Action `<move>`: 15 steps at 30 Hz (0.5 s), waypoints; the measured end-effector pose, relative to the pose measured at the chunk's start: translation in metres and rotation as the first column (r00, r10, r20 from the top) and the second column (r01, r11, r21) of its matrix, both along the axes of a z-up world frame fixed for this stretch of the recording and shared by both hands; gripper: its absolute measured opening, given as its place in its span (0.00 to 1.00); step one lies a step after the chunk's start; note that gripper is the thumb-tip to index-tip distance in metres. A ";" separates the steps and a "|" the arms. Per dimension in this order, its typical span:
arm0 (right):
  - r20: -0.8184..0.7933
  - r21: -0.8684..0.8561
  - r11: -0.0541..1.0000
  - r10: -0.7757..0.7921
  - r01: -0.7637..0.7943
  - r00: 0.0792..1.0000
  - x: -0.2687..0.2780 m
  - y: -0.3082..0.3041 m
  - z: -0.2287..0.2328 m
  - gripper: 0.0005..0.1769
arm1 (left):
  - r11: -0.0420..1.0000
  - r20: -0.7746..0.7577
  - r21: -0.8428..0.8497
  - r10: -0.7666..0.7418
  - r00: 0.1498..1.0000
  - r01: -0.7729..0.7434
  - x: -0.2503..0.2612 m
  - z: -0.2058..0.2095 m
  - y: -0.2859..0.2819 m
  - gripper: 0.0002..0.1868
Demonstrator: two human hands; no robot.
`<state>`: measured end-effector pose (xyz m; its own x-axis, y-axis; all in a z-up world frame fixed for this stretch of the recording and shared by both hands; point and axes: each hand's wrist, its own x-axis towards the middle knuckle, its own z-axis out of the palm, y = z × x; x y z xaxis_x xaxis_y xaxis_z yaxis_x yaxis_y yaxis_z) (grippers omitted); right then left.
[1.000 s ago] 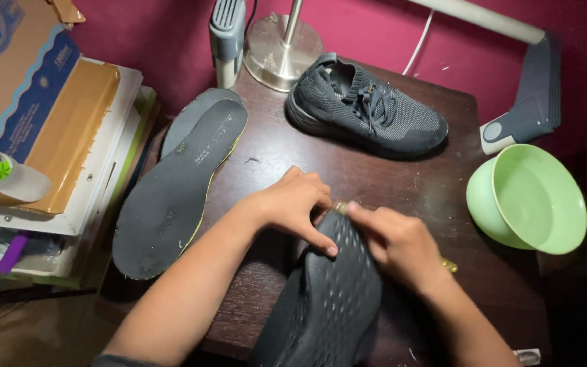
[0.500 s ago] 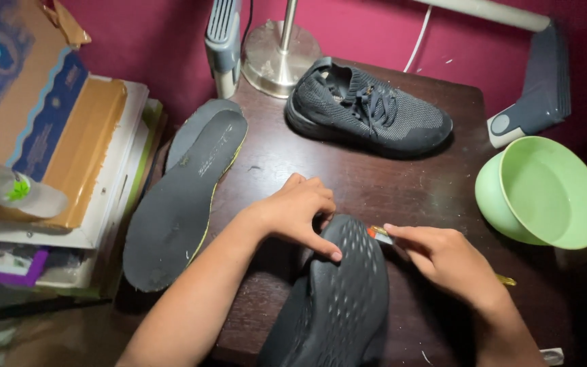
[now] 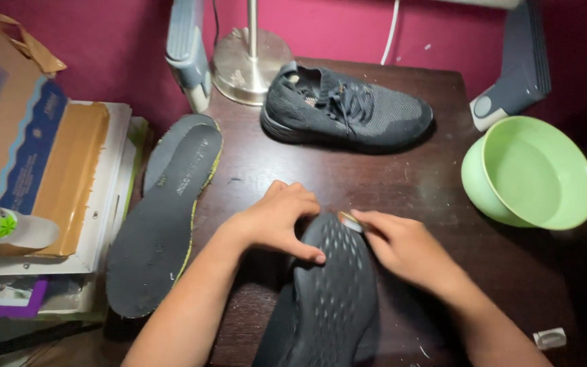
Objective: Brushing and cleaning the sole of a black sneaker using a toothbrush and cleaning solution at a repair bench.
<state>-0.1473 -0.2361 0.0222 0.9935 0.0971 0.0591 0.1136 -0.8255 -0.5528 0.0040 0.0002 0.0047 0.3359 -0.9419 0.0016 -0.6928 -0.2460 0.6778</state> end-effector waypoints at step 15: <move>0.144 -0.151 0.976 0.177 -0.155 0.974 -0.004 0.030 0.006 0.27 | 1.000 -0.007 0.005 0.003 1.000 -0.003 -0.001 0.000 -0.001 0.35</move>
<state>-0.1508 -0.2059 0.0278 0.9425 0.2777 0.1860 0.3308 -0.8547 -0.4000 0.0026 -0.0010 0.0050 0.3384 -0.9410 -0.0056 -0.6875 -0.2513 0.6813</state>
